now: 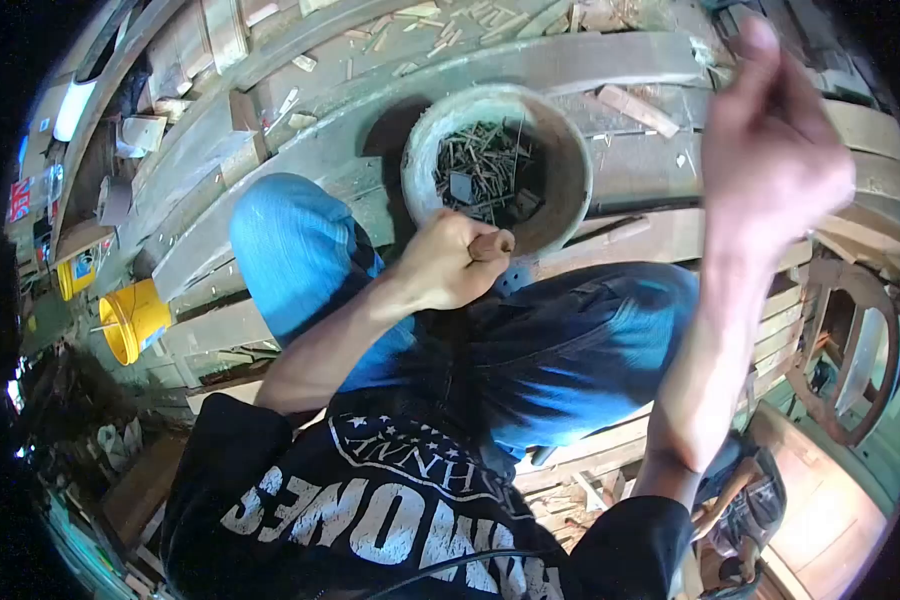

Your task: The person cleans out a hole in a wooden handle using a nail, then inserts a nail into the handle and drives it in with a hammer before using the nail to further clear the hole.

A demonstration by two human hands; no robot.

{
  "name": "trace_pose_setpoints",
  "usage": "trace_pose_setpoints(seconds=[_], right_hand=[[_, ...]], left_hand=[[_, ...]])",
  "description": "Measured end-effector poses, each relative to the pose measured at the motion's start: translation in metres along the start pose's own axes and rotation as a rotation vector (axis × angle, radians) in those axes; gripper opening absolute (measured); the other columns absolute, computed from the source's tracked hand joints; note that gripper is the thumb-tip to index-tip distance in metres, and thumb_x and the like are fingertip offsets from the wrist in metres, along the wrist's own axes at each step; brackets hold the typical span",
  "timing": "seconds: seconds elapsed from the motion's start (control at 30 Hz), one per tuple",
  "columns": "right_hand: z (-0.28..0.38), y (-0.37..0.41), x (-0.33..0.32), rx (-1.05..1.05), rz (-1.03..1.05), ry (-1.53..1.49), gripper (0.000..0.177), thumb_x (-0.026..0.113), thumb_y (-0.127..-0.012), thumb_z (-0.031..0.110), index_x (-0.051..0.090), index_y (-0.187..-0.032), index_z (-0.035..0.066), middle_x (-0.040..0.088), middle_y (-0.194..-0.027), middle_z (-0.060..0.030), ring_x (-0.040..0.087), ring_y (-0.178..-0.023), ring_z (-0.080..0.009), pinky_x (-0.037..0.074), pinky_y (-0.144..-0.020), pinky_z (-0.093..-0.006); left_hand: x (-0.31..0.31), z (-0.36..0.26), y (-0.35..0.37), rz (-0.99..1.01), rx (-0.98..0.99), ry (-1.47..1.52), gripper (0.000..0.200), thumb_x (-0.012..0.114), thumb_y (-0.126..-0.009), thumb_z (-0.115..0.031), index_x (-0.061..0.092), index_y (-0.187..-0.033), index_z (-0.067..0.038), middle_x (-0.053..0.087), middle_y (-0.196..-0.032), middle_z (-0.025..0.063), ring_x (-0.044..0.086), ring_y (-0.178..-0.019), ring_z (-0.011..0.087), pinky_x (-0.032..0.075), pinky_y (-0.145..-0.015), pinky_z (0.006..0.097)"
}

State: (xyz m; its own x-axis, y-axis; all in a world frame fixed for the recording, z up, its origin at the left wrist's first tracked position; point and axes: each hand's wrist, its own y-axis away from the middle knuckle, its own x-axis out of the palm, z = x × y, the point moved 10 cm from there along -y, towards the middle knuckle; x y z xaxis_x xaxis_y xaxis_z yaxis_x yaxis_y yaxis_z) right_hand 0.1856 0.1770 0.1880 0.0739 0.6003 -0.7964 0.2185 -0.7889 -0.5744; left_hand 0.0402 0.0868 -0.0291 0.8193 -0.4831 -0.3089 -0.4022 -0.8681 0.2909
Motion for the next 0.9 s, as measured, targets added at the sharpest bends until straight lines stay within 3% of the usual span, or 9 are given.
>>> trace_pose_setpoints(seconds=[0.07,0.13,0.23,0.33,0.5,0.57,0.8,0.87,0.9], right_hand=[[0.012,0.011,0.015,0.173,0.066,-0.56,0.019,0.065,-0.094,0.023,0.078,-0.089,0.01,0.066,-0.058,0.0004,0.046,-0.041,-0.0081,0.036,-0.039,-0.0245],[0.068,0.024,0.01,-0.154,0.241,-0.92,0.01,0.07,-0.089,0.011,0.075,-0.09,0.001,0.064,-0.059,-0.0052,0.048,-0.045,-0.0066,0.04,-0.045,-0.0252],[0.066,0.028,-0.001,0.028,0.393,-0.901,0.008,0.071,-0.084,0.007,0.069,-0.079,0.002,0.063,-0.062,-0.0128,0.062,-0.049,-0.0247,0.047,-0.046,-0.0338],[0.086,0.044,0.002,-0.133,0.511,-0.959,0.012,0.069,-0.084,0.008,0.065,-0.076,0.001,0.062,-0.062,-0.0144,0.061,-0.051,-0.0302,0.049,-0.048,-0.0376],[0.098,0.054,-0.005,-0.251,0.506,-0.907,0.015,0.066,-0.086,0.012,0.061,-0.074,0.003,0.06,-0.062,-0.0147,0.061,-0.056,-0.0354,0.049,-0.051,-0.0428],[0.1,0.061,0.003,-0.267,0.614,-0.848,0.007,0.068,-0.084,0.005,0.067,-0.083,-0.003,0.065,-0.07,-0.0161,0.064,-0.062,-0.034,0.05,-0.057,-0.038],[0.107,0.069,0.007,-0.34,0.594,-0.711,0.015,0.07,-0.085,0.012,0.063,-0.077,0.001,0.06,-0.062,-0.0131,0.059,-0.055,-0.0355,0.047,-0.052,-0.0421],[0.109,0.071,0.01,-0.31,0.548,-0.597,0.021,0.066,-0.085,0.016,0.058,-0.069,0.005,0.058,-0.058,-0.0107,0.062,-0.052,-0.0321,0.05,-0.048,-0.0405],[0.113,0.074,0.012,-0.314,0.549,-0.601,0.021,0.066,-0.085,0.016,0.058,-0.069,0.005,0.058,-0.058,-0.0107,0.062,-0.052,-0.0321,0.05,-0.048,-0.0405]], left_hand=[[-0.026,-0.017,-0.002,-0.149,0.156,0.135,0.011,0.066,-0.079,-0.01,0.062,-0.072,-0.003,0.057,-0.056,0.008,0.049,-0.051,0.0182,0.042,-0.052,0.0353],[-0.048,-0.029,-0.009,-0.185,0.185,0.308,0.026,0.066,-0.079,-0.006,0.049,-0.06,-0.001,0.047,-0.052,0.0024,0.04,-0.051,0.0081,0.035,-0.049,0.0298],[-0.048,-0.02,0.001,-0.221,0.006,0.354,0.036,0.067,-0.08,-0.006,0.04,-0.056,-0.002,0.038,-0.051,-0.0017,0.035,-0.054,0.0036,0.031,-0.047,0.0286],[-0.046,-0.021,0.004,-0.231,0.078,0.304,0.01,0.064,-0.079,-0.01,0.064,-0.078,0.0,0.048,-0.054,0.0103,0.044,-0.05,0.0119,0.041,-0.051,0.0326],[-0.046,-0.023,0.0,-0.2,0.088,0.305,0.01,0.064,-0.078,-0.009,0.063,-0.077,0.001,0.047,-0.054,0.0117,0.042,-0.051,0.0124,0.042,-0.052,0.0328],[-0.046,-0.024,0.002,-0.249,0.118,0.248,0.037,0.069,-0.087,-0.01,0.044,-0.06,0.0,0.037,-0.054,-0.0006,0.033,-0.055,0.0068,0.03,-0.047,0.0311],[-0.044,-0.022,0.0,-0.256,0.187,0.169,0.033,0.07,-0.086,-0.011,0.049,-0.063,0.0,0.039,-0.054,0.0021,0.031,-0.055,0.0084,0.031,-0.047,0.0321],[-0.044,-0.014,-0.002,-0.276,0.058,0.094,0.013,0.063,-0.081,-0.01,0.061,-0.072,0.0,0.055,-0.059,0.0188,0.047,-0.052,0.0358,0.049,-0.057,0.0404],[-0.044,-0.013,-0.001,-0.28,0.054,0.094,0.013,0.063,-0.081,-0.01,0.061,-0.072,0.0,0.055,-0.059,0.0188,0.047,-0.052,0.0358,0.049,-0.057,0.0404]])
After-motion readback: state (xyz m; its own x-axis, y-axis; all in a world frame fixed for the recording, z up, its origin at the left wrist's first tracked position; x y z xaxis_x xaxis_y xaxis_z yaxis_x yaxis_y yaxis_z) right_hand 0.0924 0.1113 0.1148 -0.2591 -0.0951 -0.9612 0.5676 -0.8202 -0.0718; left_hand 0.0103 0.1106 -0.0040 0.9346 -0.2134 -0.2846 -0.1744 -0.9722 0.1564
